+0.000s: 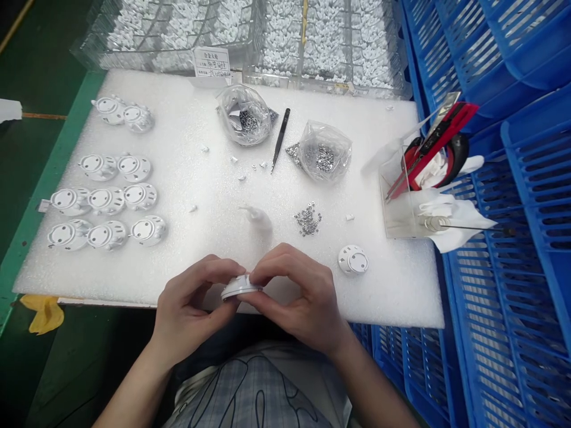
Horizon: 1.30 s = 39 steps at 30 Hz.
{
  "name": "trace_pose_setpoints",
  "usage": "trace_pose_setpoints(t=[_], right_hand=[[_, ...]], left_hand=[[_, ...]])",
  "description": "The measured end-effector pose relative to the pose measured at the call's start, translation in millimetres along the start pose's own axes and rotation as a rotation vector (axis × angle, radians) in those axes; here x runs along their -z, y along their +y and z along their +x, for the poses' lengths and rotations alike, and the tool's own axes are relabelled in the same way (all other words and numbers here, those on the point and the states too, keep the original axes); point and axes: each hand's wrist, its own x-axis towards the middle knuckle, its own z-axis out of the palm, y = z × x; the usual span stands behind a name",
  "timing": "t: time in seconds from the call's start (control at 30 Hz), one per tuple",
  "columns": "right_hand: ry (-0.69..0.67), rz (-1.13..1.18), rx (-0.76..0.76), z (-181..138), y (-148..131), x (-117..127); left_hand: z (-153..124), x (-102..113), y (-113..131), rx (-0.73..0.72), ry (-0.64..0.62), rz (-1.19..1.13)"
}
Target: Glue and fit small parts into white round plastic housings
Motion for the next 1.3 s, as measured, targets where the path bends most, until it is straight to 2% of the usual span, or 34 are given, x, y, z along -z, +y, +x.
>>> trace_pose_setpoints(t=[0.27,0.43,0.5,0.57,0.63,0.7,0.77,0.83,0.9,1.0,1.07,1.13,1.2,1.3], right_hand=[[-0.004,-0.019,-0.018,1,0,-1],[0.006,0.052,-0.002,-1,0,1],[0.063,0.079,-0.003,-2,0,2],[0.184,0.05,-0.024,-2,0,2],[0.33,-0.035,-0.055,-1,1,2],[0.414,-0.164,-0.084,4,2,2],[0.386,-0.33,-0.103,11,5,1],[0.284,-0.478,-0.102,21,7,-3],[0.175,-0.513,-0.106,29,7,-6],[0.134,-0.264,-0.209,30,4,-6],[0.207,-0.035,-0.288,25,0,2],[0.308,0.118,-0.293,18,-4,16],[0.38,0.207,-0.282,15,-7,31],[0.413,0.3,-0.33,18,-12,45]], left_hand=[[2,-1,5,0.092,0.032,-0.044],[-2,-3,11,0.191,0.1,-0.196],[-3,-4,15,0.281,0.096,-0.321],[-2,-3,18,0.388,0.058,-0.444],[0,-1,20,0.484,0.008,-0.528],[1,2,20,0.547,-0.033,-0.562],[2,4,17,0.593,-0.057,-0.582],[3,7,14,0.635,-0.086,-0.619],[6,9,10,0.678,-0.127,-0.667],[14,12,9,0.772,-0.182,-0.719],[21,14,10,0.847,-0.2,-0.723],[26,15,10,0.886,-0.211,-0.722],[30,14,9,0.898,-0.226,-0.731],[30,11,2,0.861,-0.25,-0.752]])
